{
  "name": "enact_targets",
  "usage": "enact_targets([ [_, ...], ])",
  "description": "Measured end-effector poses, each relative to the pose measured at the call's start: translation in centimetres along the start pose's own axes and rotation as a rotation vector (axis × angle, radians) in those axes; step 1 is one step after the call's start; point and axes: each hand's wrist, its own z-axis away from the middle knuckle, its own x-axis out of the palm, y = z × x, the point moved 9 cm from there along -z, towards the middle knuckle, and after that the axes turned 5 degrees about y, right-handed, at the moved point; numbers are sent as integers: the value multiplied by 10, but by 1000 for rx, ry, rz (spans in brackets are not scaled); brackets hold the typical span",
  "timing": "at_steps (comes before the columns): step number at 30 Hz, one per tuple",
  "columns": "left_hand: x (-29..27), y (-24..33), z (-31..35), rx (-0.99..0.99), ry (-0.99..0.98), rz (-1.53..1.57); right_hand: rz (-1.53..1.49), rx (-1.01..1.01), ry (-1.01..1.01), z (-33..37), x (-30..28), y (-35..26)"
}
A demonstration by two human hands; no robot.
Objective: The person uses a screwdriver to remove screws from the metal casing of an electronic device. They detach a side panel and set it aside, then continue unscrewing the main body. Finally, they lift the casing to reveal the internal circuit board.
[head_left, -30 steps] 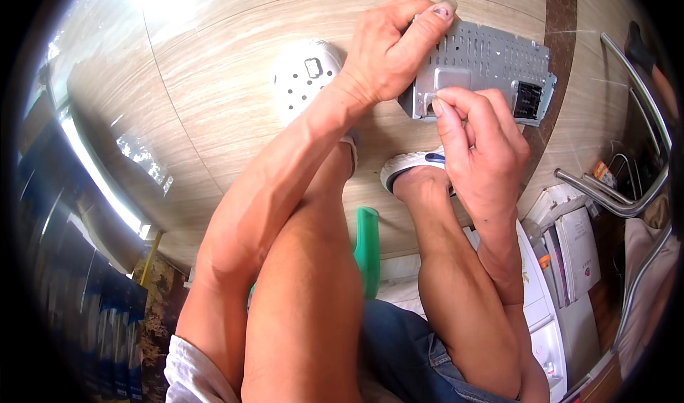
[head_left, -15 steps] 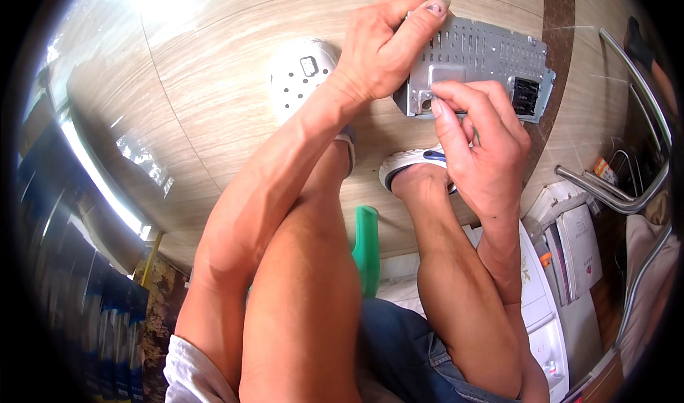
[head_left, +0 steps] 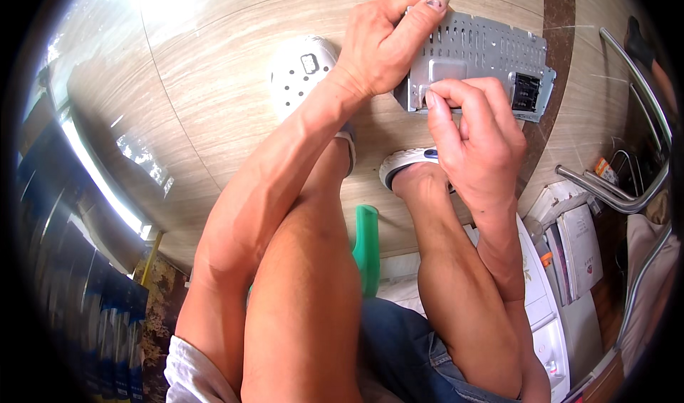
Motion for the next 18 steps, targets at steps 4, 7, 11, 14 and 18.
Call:
enact_targets([
  [4, -1, 1, 0, -1, 0, 26, 23, -39, 45, 4, 2, 1],
  [7, 0, -1, -2, -7, -41, -13, 35, -45, 26, 2, -1, -1],
  [11, -3, -2, 0, 68, 9, 24, -156, 302, -29, 0, -18, 15],
  [14, -5, 1, -1, 93, 12, -5, -500, 426, 62, 0, -47, 34],
  [18, 1, -10, -1, -93, -60, 47, -716, 362, 157, 1, -72, 14],
])
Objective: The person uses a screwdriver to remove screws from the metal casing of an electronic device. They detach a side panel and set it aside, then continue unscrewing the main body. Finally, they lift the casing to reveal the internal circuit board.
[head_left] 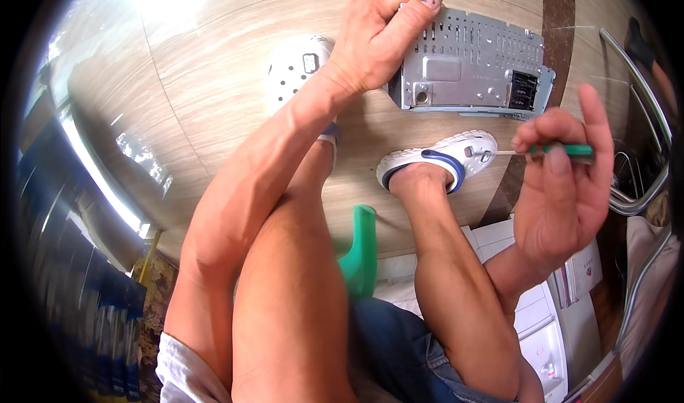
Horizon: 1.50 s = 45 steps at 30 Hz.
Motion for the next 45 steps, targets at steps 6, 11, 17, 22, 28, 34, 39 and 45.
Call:
enact_targets([
  [6, 3, 2, 0, 33, 12, 27, 182, -243, -68, 18, 14, -10],
  [11, -2, 4, 1, 64, 38, -3, 166, -270, -70, 24, 29, 0],
  [17, 2, 7, 0, 45, 10, -38, 245, -385, -204, 20, 33, -2],
  [22, -1, 4, 2, 73, 24, -33, 254, -383, -209, 22, 36, -1],
  [28, -2, 6, 2, 49, 7, -46, 318, -418, -218, 25, 37, -4],
  [34, 0, 3, 2, 14, -3, -23, 333, -421, -228, 23, 38, -4],
  [39, 1, 2, 3, -7, -10, -19, 318, -419, -239, 22, 38, -2],
  [45, 1, 3, 3, 1, -6, -18, 309, -417, -244, 22, 40, -3],
])
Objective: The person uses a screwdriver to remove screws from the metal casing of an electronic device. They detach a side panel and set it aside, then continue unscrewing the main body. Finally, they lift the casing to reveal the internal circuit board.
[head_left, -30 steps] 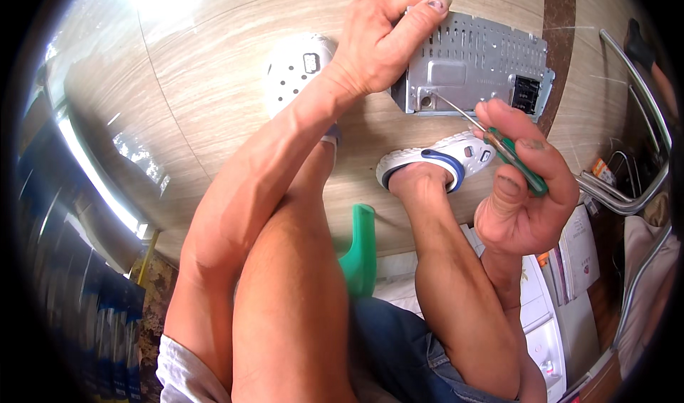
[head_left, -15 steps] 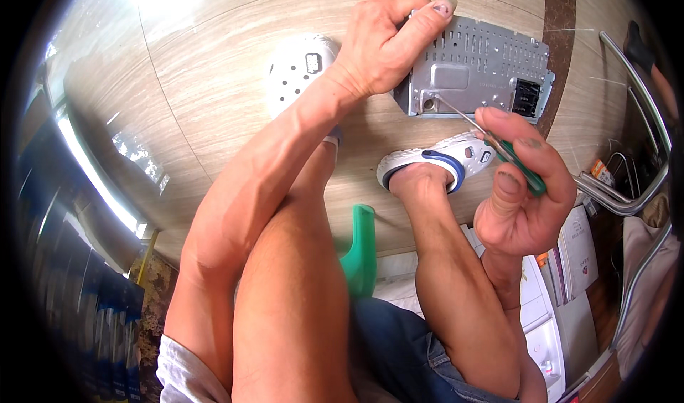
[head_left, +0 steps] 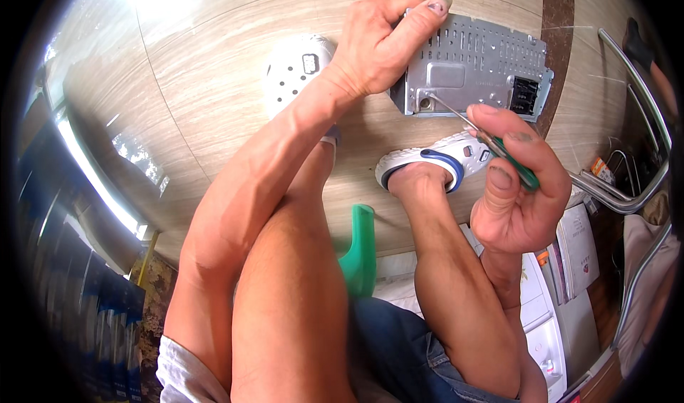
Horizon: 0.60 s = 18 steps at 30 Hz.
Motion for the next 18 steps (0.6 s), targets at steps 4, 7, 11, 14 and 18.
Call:
enact_targets([
  [4, -1, 0, 0, -7, -2, -11, 2, 8, -16, 0, 1, 0],
  [7, -1, 1, 0, 1, -1, 3, 40, -3, -61, -2, 3, -3],
  [11, -1, 3, 0, 42, 15, 12, 24, 3, -82, -4, 4, -5],
  [14, -2, 4, 1, 47, 22, 2, 13, 15, -84, -4, 6, -7],
  [18, -1, 2, -1, 36, 9, -16, -35, 26, 44, -2, 6, -6],
])
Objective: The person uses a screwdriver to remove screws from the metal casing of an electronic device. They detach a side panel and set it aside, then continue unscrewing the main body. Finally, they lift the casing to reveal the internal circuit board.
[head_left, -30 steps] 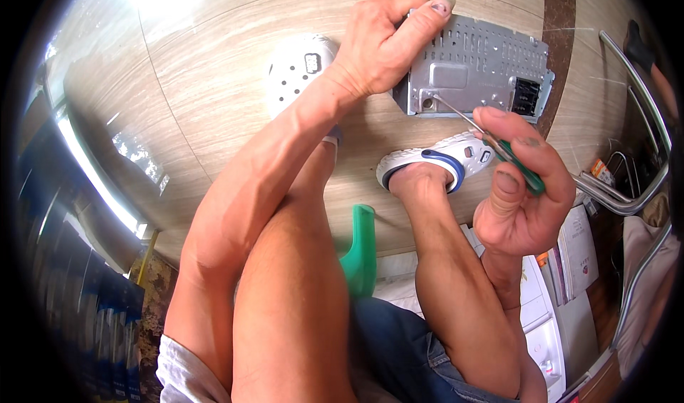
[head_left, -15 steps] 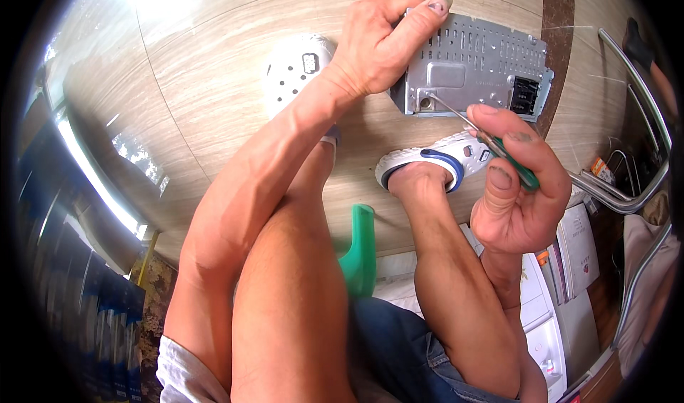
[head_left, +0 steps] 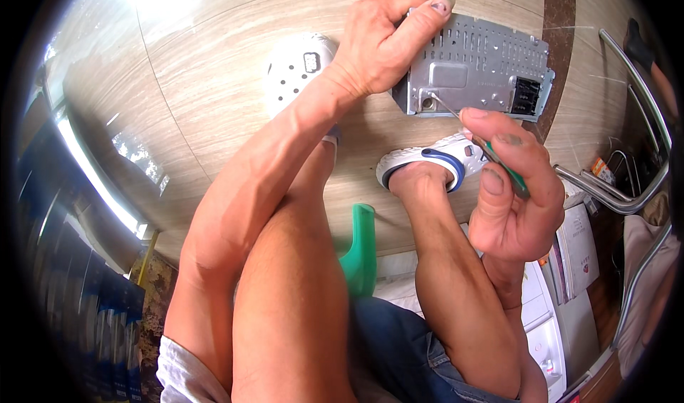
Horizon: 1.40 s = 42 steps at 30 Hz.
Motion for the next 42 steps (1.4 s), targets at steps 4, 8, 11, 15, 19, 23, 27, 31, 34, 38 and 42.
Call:
enact_targets([
  [4, -2, 0, 0, 3, 3, -25, 1, 21, 20, 1, 0, 0],
  [8, 0, 1, 0, 12, 2, 1, 15, 33, -32, -2, -4, 2],
  [11, -1, 1, 1, 24, 19, 10, 127, 45, -145, -12, 2, -6],
  [15, 0, 2, 0, 10, 2, -3, 269, -10, -160, -15, 9, -13],
  [19, -2, 3, 2, 5, 14, 11, 281, -136, -54, -16, 8, -19],
  [23, -1, 4, 2, 86, 25, -13, 336, -141, -124, -22, 8, -26],
  [27, 0, 5, 0, 70, 7, -47, 290, -201, -143, -6, 13, -25],
  [31, -2, 5, 0, 53, 18, -41, 386, 72, -156, 0, 13, -7],
  [34, 0, 6, 1, 59, 22, -32, 221, 73, -25, 2, 3, -4],
  [38, 1, 1, -2, -1, -14, -62, 325, -53, -43, 1, 9, -12],
  [42, -2, 3, -1, 37, 1, -76, 397, -130, -82, -7, 11, -26],
])
